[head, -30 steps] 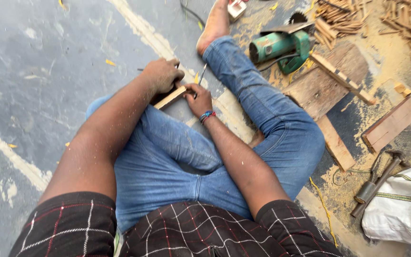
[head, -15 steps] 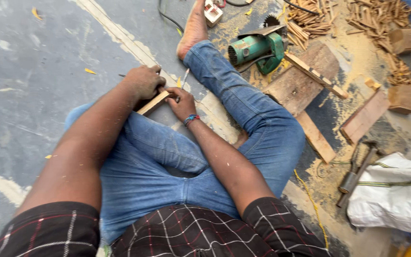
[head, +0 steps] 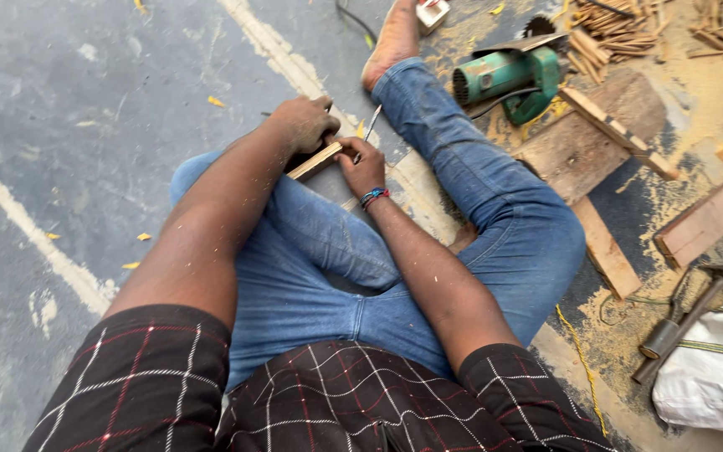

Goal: The person measures and marks wooden pieces using a measuring tape and a pencil while sitting on the floor. They handle different wood segments one at a time.

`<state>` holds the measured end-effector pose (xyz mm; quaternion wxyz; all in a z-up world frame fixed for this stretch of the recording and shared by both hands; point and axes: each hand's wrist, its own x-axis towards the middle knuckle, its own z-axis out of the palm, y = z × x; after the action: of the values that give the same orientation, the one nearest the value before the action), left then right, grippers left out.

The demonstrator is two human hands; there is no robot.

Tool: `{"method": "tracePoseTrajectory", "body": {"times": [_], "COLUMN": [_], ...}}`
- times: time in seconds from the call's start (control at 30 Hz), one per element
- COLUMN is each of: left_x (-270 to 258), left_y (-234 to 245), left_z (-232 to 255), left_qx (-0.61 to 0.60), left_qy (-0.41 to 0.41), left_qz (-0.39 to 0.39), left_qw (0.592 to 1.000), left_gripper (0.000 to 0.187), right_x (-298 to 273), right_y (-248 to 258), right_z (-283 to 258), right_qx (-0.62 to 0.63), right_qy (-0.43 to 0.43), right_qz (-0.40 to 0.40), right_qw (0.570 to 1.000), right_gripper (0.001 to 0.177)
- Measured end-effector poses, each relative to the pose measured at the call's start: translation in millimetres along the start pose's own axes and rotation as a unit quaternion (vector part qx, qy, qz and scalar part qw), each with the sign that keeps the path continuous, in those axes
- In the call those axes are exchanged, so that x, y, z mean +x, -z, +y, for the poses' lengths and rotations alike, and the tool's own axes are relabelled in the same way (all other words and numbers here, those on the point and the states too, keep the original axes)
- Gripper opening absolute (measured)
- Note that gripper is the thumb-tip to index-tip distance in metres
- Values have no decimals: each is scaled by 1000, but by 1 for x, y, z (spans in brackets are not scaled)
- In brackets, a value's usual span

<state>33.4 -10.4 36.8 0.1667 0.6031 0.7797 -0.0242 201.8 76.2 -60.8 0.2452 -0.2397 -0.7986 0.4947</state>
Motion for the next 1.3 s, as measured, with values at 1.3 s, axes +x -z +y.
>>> {"method": "tracePoseTrajectory", "body": {"times": [1.3], "left_x": [-3], "left_y": [6], "left_z": [4], "left_qx": [1], "left_qy": [14], "left_qz": [-10], "left_qw": [1000], "left_gripper": [31], "right_x": [-3], "right_y": [-1], "right_z": [2], "right_qx": [-82], "right_qy": [14], "right_qz": [-37], "right_qw": [996], "right_gripper": [26]}}
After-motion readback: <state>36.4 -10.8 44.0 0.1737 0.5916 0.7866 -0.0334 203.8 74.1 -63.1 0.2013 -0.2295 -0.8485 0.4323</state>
